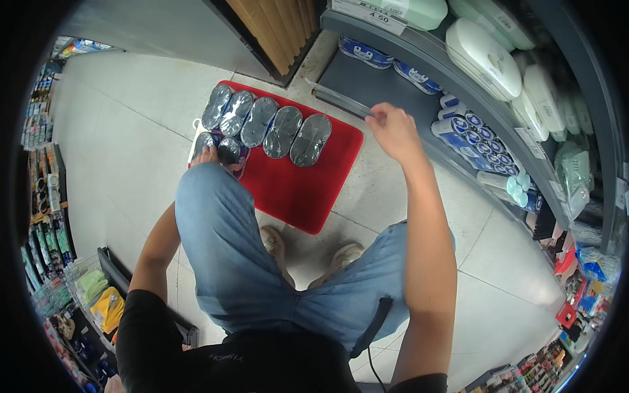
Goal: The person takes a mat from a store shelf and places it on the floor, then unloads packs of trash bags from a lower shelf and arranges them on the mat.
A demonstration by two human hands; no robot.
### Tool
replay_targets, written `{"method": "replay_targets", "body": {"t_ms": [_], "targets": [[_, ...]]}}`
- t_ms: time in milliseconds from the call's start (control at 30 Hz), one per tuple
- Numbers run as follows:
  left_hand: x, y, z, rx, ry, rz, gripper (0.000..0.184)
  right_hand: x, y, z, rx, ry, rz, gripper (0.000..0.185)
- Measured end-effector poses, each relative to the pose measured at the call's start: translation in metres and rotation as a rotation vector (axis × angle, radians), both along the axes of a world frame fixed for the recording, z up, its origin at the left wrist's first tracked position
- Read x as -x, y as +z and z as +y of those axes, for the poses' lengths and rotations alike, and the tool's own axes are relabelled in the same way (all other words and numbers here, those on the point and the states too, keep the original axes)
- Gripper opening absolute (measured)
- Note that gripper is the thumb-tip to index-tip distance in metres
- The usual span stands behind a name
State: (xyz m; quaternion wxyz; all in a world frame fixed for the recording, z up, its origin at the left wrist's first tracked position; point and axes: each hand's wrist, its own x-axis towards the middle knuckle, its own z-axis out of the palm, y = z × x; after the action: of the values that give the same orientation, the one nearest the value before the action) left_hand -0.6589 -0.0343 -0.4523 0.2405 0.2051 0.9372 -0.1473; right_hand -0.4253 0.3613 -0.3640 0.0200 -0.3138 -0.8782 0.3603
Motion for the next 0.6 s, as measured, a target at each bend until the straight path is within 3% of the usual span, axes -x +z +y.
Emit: {"method": "replay_targets", "body": {"t_ms": [100, 233, 367, 467, 600], "targets": [[0.018, -0.038, -0.028, -0.025, 0.016, 0.02, 0.092, 0.013, -0.024, 0.026, -0.267, -0.08, 0.018, 0.04], [0.004, -0.016, -0.014, -0.007, -0.037, -0.03, 0.092, 0.056, -0.049, 0.055, -0.574, -0.04, 0.073, 0.048], [0.006, -0.03, -0.02, -0.044, -0.057, -0.028, 0.093, 0.099, -0.05, 0.066, -0.573, 0.025, -0.106, 0.064], [0.006, -0.039, -0.025, -0.097, -0.072, -0.021, 0.092, 0.116, -0.043, 0.068, -0.545, 0.02, -0.285, 0.055], [0.006, -0.04, -0.029, -0.113, -0.077, -0.034, 0.087, 0.113, -0.072, 0.071, -0.74, 0.033, -0.133, 0.066]]}}
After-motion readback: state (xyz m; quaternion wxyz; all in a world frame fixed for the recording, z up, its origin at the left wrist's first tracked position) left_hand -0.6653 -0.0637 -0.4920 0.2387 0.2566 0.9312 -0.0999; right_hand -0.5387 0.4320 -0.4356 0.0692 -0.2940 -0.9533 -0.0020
